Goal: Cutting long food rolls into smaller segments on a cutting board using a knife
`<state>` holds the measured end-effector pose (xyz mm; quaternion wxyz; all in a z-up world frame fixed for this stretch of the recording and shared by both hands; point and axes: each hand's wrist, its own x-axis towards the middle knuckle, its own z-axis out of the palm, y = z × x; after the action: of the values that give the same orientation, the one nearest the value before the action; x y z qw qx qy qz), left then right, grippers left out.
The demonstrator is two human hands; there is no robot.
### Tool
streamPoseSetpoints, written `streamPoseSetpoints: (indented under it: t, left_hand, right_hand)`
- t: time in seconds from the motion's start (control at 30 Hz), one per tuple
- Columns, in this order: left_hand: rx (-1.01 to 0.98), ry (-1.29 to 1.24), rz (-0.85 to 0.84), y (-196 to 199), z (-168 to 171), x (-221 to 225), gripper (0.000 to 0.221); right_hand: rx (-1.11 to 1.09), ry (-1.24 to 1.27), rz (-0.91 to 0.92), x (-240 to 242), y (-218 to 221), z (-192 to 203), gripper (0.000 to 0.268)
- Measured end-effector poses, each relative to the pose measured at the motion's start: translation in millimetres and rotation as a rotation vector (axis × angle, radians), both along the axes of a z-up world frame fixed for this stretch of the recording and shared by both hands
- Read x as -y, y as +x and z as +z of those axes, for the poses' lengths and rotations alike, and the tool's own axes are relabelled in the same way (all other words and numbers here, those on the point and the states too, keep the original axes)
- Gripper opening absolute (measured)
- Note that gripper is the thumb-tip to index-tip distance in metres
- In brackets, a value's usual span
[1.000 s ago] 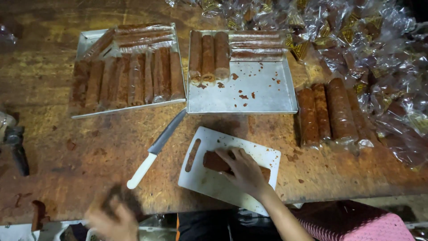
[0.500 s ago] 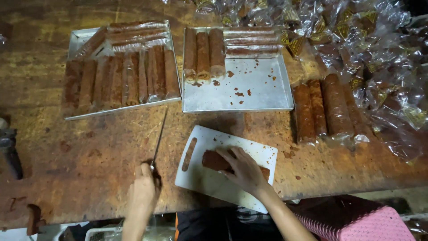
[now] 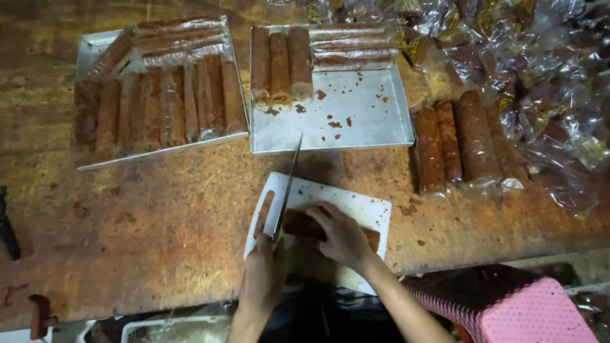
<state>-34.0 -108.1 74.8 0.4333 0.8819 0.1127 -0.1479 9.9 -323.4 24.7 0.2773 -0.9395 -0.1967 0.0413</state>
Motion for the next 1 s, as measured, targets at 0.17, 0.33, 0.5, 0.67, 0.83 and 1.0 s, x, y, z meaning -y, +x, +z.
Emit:
streamPoseSetpoints:
  t: [0.17,0.33,0.5,0.67,0.83,1.0]
  left_hand:
    - [-0.059,0.271,-0.071,-6.8,-7.5,8.6,0.030]
    - [-0.026,0.426,-0.242,-9.7,-25.0,12.2,0.068]
    - [0.017,0.381,-0.188,0.8,-25.9,26.7,0.016]
    - [0.296,0.939,-0.669,8.9,-21.6,30.3,0.117]
    - [0.324,0.619,-0.348,10.9,-33.8,32.2,0.027]
    - [0.046,0.598,-0.350,6.5,-31.0,33.3,0.056]
  right_hand:
    - [0.060,0.162,0.023,-12.7,1.5,51.6,0.066]
    - [-0.035,0.210,-0.020,-22.1,6.1,61.1,0.055]
    - [-0.029,0.262,-0.015,-16.9,8.6,33.3,0.056]
    - [-0.001,0.286,-0.015,-17.3,7.9,34.8,0.046]
    - [0.050,0.308,-0.007,-18.0,7.8,36.2,0.044]
    - [0.066,0.241,-0.058,-17.0,8.4,22.3,0.044]
